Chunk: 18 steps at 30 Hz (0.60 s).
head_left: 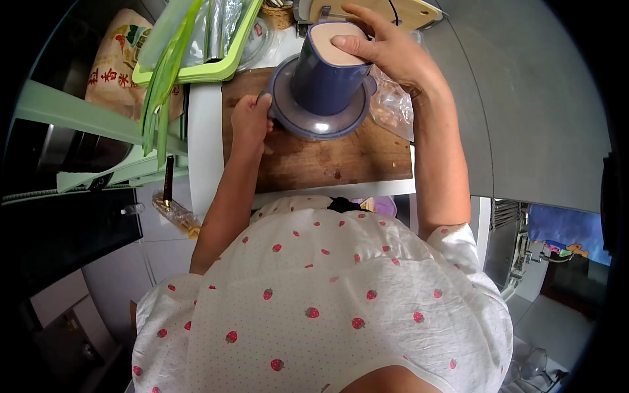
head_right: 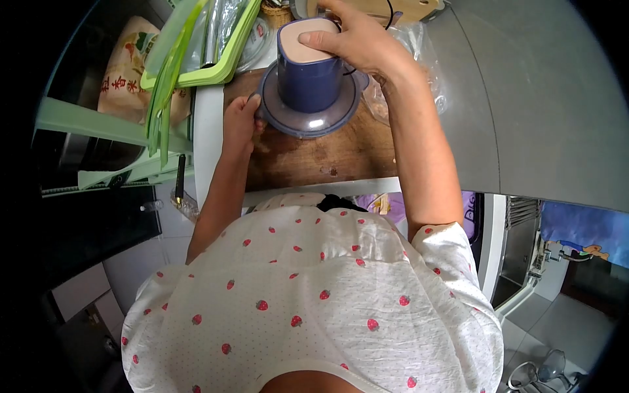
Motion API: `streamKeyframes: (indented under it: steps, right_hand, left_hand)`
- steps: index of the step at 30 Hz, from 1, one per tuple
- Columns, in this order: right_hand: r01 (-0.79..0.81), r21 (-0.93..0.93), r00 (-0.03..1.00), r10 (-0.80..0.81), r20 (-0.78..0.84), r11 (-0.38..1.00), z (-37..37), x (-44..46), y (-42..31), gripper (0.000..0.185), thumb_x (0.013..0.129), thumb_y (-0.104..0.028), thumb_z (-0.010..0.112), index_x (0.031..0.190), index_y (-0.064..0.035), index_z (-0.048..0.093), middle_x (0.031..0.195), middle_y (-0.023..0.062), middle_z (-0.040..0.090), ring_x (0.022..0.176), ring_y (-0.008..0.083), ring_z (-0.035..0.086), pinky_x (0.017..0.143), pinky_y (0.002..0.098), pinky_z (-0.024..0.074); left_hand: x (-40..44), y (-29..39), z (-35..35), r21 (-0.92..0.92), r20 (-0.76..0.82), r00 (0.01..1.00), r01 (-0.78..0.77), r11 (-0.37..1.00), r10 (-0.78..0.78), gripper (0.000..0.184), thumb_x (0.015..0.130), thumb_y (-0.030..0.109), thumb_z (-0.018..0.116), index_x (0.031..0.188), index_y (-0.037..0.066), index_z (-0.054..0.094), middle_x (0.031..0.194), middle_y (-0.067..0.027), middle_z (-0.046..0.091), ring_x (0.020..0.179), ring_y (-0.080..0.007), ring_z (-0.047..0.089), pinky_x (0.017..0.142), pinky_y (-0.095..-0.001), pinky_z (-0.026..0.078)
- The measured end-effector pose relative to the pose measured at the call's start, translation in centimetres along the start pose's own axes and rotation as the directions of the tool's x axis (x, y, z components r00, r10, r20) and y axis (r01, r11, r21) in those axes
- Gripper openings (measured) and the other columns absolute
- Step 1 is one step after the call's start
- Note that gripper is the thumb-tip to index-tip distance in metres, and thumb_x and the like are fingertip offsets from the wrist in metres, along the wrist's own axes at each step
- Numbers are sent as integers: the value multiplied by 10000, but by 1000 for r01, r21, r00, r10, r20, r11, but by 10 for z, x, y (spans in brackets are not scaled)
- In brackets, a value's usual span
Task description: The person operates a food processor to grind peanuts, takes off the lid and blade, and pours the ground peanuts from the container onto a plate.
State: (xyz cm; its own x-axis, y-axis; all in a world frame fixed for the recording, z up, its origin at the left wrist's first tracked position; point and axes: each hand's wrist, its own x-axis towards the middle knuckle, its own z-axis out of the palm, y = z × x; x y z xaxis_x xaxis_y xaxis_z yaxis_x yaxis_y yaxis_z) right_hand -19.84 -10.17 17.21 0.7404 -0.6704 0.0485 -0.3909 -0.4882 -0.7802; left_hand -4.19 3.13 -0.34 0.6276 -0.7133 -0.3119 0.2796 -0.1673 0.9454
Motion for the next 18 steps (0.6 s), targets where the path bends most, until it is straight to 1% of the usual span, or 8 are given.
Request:
streamKeyframes:
  steps: [1, 3, 6, 7, 9, 13, 15, 18]
  right_hand:
    - [0, -2, 1000, 0, 1, 1000, 0, 1, 0, 739, 756, -337, 667, 1304, 20, 323, 1264, 224, 428, 1177, 292, 414, 972, 333, 333]
    - [19, 47, 999, -20, 27, 999, 0, 3, 1, 740, 762, -333, 662, 1308, 23, 312, 1289, 222, 400, 1202, 284, 384, 990, 327, 311]
    - [81, 84, 995, -85, 48, 993, 4, 7, 10, 733, 770, -331, 655, 1310, 24, 309, 1304, 215, 383, 1216, 275, 362, 1000, 322, 297]
    - [80, 84, 995, -84, 49, 993, 4, 7, 9, 733, 770, -331, 655, 1310, 24, 309, 1304, 215, 383, 1216, 275, 362, 1000, 322, 297]
    - [35, 117, 997, -42, 61, 993, 3, 4, 7, 729, 773, -335, 652, 1310, 23, 311, 1298, 210, 391, 1214, 272, 360, 999, 321, 296]
    - [46, 158, 997, -54, 46, 986, 3, 0, 4, 729, 772, -337, 654, 1308, 21, 315, 1291, 206, 398, 1208, 273, 369, 998, 322, 297]
    - [3, 136, 999, -10, 52, 991, -2, -6, -8, 730, 771, -337, 655, 1307, 24, 315, 1290, 202, 401, 1202, 270, 378, 997, 325, 299]
    - [-1, 146, 1000, -1, 13, 989, 3, 1, 3, 738, 769, -342, 656, 1307, 29, 312, 1289, 203, 401, 1195, 269, 387, 993, 324, 304]
  left_hand:
    - [0, 0, 1, -2, 0, 1000, 1, 1000, -1, 191, 814, 194, 588, 746, 25, 531, 613, -10, 503, 449, -73, 448, 409, -218, 387]
    - [-2, 3, 3, 4, -6, 1000, -7, 1000, 7, 178, 844, 183, 547, 723, 76, 473, 575, 2, 467, 430, -75, 416, 389, -209, 337]
    - [0, 2, 2, 25, -13, 1000, 14, 1000, -14, 179, 844, 181, 547, 722, 75, 471, 577, -2, 468, 431, -78, 418, 389, -212, 337]
    - [1, 0, 1, 25, -14, 1000, 15, 1000, -15, 179, 844, 181, 547, 722, 75, 471, 577, -2, 468, 431, -78, 418, 389, -212, 337]
    - [2, -2, 0, -5, -11, 1000, 25, 1000, -25, 192, 818, 195, 589, 739, 29, 534, 608, -14, 503, 449, -76, 449, 409, -221, 387]
    - [-1, 2, -1, 20, -5, 1000, 19, 1000, -19, 200, 814, 196, 590, 722, 27, 533, 603, -15, 504, 448, -76, 450, 409, -221, 387]
    - [-1, 2, 0, -7, -11, 1000, 17, 1000, -17, 209, 808, 197, 592, 703, 28, 527, 595, -15, 504, 445, -75, 450, 408, -219, 385]
    - [-1, 3, 1, 12, -17, 1000, 8, 1000, -8, 214, 805, 199, 592, 695, 30, 522, 592, -15, 504, 442, -75, 449, 406, -217, 384]
